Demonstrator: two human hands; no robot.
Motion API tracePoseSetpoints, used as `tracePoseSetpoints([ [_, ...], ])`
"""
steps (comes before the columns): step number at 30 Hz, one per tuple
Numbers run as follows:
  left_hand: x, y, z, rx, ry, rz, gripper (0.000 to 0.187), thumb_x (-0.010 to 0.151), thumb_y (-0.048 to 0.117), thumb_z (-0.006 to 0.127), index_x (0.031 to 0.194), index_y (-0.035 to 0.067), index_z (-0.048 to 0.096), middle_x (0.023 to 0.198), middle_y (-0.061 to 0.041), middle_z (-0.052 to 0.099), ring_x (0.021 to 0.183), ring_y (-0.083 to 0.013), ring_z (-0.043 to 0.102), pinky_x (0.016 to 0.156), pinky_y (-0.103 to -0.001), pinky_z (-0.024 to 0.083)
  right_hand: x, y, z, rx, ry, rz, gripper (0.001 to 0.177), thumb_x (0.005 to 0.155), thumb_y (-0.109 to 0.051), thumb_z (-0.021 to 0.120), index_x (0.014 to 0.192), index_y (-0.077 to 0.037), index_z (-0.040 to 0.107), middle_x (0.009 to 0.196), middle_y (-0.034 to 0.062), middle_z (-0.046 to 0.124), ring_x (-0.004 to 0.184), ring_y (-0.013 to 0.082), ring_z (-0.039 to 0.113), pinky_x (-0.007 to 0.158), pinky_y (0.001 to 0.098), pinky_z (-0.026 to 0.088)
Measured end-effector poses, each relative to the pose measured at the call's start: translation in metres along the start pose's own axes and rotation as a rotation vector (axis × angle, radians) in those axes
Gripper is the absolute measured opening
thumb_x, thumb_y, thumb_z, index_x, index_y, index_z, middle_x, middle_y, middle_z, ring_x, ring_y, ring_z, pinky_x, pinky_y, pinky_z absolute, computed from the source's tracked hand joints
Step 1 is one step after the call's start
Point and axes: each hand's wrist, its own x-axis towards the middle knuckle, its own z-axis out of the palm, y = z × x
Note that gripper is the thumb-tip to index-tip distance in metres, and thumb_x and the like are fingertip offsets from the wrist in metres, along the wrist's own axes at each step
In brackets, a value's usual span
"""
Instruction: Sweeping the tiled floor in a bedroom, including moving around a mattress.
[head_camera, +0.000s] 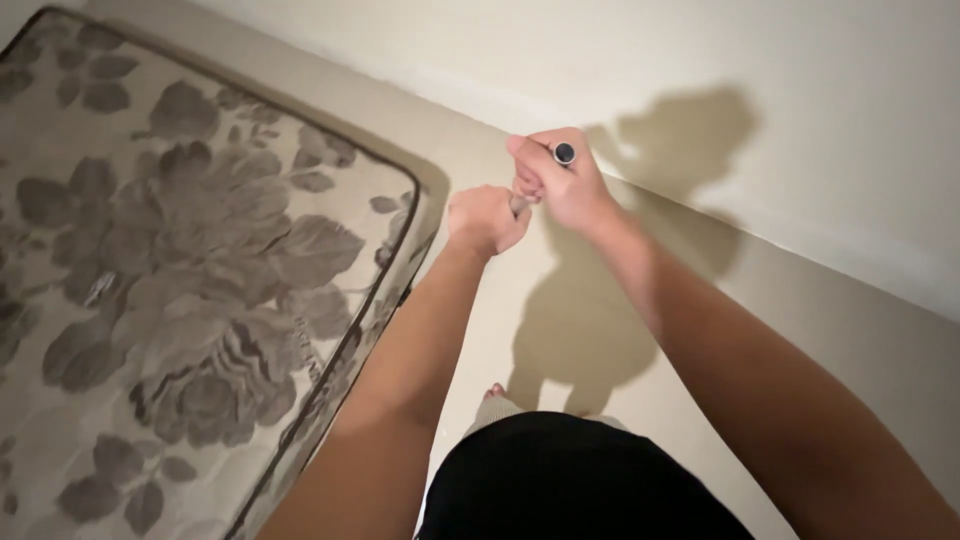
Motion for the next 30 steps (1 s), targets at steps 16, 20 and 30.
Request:
tracePoseSetpoints([
  [16,0.051,0.008,0.095,-0.375,-0.050,-0.163,0.047,0.089,0.046,0.061,0.106,0.005,0.075,0.107,-0.022,0.073,0.106,-0.0390,0.068,0.094,-0.048,0.053,0.006,0.021,-0.043,0.013,-0.080,0.153,0.048,0.104,-0.017,0.055,0.060,-0.008,0.037,0.059,-0.0019,0.037,0.054,0.0106,0.034,0.052,0.0298,0.032],
  [20,0.055,0.090,0.081,-0.406,-0.101,-0.153,0.049,0.090,0.049,0.058,0.105,0.006,0.077,0.105,-0.021,0.075,0.102,-0.0383,0.071,0.093,-0.048,0.054,-0.015,-0.006,-0.106,-0.049,-0.075,0.199,0.047,0.102,-0.015,0.052,0.058,-0.009,0.037,0.056,-0.0009,0.038,0.050,0.0119,0.034,0.049,0.0312,0.031],
  [30,0.066,0.246,0.087,-0.470,-0.257,-0.171,0.052,0.091,0.049,0.055,0.102,0.004,0.078,0.095,-0.018,0.078,0.091,-0.0328,0.076,0.089,-0.043,0.058,-0.085,-0.067,-0.221,-0.086,-0.056,0.237,0.047,0.102,-0.015,0.052,0.059,-0.010,0.034,0.055,-0.0008,0.034,0.049,0.0124,0.029,0.049,0.0328,0.029],
])
